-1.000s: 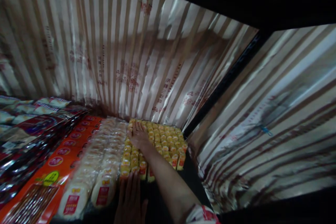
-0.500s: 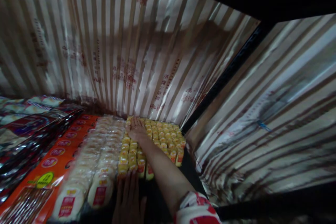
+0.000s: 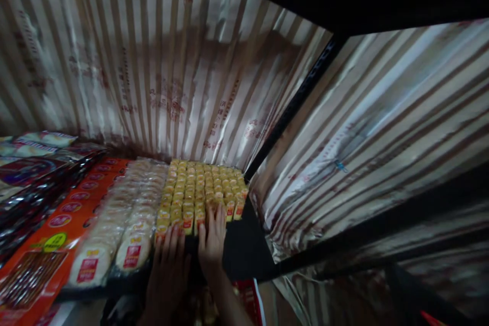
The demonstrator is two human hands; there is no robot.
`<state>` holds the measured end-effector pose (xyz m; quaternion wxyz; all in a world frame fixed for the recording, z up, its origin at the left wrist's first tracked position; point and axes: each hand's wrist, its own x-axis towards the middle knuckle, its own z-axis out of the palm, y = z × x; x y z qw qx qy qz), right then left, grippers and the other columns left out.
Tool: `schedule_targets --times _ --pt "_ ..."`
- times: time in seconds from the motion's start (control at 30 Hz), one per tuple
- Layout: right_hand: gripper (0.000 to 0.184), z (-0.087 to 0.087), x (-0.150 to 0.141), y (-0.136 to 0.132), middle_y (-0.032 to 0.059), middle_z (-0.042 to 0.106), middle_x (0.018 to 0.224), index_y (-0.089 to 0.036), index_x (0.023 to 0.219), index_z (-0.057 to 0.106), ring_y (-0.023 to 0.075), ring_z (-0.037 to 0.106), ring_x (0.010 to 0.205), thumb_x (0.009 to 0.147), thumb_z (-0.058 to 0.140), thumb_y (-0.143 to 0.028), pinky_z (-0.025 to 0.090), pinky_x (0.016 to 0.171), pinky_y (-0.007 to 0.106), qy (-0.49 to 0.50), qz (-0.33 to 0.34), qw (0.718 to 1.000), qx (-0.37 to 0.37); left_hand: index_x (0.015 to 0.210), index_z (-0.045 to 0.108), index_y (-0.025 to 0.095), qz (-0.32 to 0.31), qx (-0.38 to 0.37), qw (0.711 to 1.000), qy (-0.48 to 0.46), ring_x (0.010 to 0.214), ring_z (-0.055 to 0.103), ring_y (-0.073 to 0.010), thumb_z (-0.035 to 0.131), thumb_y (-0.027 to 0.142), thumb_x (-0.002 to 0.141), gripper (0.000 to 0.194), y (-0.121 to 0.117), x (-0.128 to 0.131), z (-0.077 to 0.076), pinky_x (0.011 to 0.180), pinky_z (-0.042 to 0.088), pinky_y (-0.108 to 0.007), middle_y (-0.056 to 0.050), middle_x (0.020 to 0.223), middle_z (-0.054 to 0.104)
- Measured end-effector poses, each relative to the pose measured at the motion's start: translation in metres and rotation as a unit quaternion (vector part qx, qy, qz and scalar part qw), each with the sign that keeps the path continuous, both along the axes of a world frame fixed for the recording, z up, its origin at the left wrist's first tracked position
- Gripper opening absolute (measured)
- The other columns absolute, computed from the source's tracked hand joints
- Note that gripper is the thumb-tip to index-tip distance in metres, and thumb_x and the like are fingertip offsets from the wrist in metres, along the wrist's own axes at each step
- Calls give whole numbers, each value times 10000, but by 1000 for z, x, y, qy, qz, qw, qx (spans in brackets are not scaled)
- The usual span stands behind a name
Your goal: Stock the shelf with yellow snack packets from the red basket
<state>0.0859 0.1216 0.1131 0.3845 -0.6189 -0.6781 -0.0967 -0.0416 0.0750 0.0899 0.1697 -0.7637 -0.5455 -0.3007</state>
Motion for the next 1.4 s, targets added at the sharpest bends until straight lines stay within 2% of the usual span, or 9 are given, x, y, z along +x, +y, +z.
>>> schedule_targets --times 0.1,0.33,0.6,0.7,0.8,0.9,1.07,1.27,1.4 --pt "548 -18 0 -8 193 214 1484 -99 1407 301 318 115 1383 938 330 -381 294 1018 535 -14 -73 997 -12 1447 55 73 6 3 1000 -3 1362 231 -321 367 226 864 679 -1 0 -3 1057 296 -552 -211 1456 291" --pt "915 -18 -11 22 291 145 1467 9 1411 229 360 64 1376 814 359 -671 276 993 562 32 -167 985 -38 1390 326 103 -7 -15 1000 24 1373 210 -303 378 197 836 564 1 -1 -6 1087 231 -565 -156 1430 371" --pt "879 -23 -18 28 270 150 1475 -18 1405 274 345 82 1376 818 338 -670 243 1012 562 16 -177 981 -72 1451 122 135 8 43 999 -31 1396 124 -277 395 168 830 679 5 0 9 1131 157 -498 -122 1521 131" --pt "822 -24 -18 27 256 157 1478 -27 1408 272 336 88 1377 843 341 -621 242 1022 551 11 -176 981 -81 1426 242 163 -1 34 998 -48 1400 117 -267 399 204 854 594 34 8 34 1114 223 -469 -109 1528 103" --pt "753 -25 -17 27 254 147 1482 -25 1416 247 335 76 1379 873 337 -539 239 1019 566 15 -167 983 -75 1352 392 120 -10 -33 999 -31 1400 113 -268 359 276 889 490 87 25 63 1102 239 -476 -135 1502 209" --pt "826 -27 -16 27 271 152 1474 -15 1412 254 362 94 1372 837 397 -591 252 997 589 15 -156 986 -50 1327 433 118 -28 -122 992 10 1389 170 -261 301 332 911 486 146 43 82 1112 195 -484 -130 1473 291" --pt "868 -30 -15 27 275 191 1462 -11 1405 271 373 142 1361 817 423 -630 279 985 577 6 -160 987 -28 1312 458 126 -45 -209 975 67 1374 230 -249 252 333 916 492 198 53 78 1117 156 -477 -122 1447 337" --pt "896 -27 -16 27 283 215 1451 21 1398 264 378 152 1357 815 415 -641 271 1000 567 -3 -150 987 -53 1345 379 23 -45 -243 963 108 1366 248 -252 215 354 915 567 202 43 63 1126 129 -450 -170 1431 356" --pt "888 -29 -16 26 265 212 1459 10 1406 251 376 151 1357 818 418 -634 283 994 566 -8 -148 988 -48 1349 388 57 -37 -233 968 91 1376 222 -258 240 372 909 560 209 48 64 1121 133 -467 -159 1446 331"
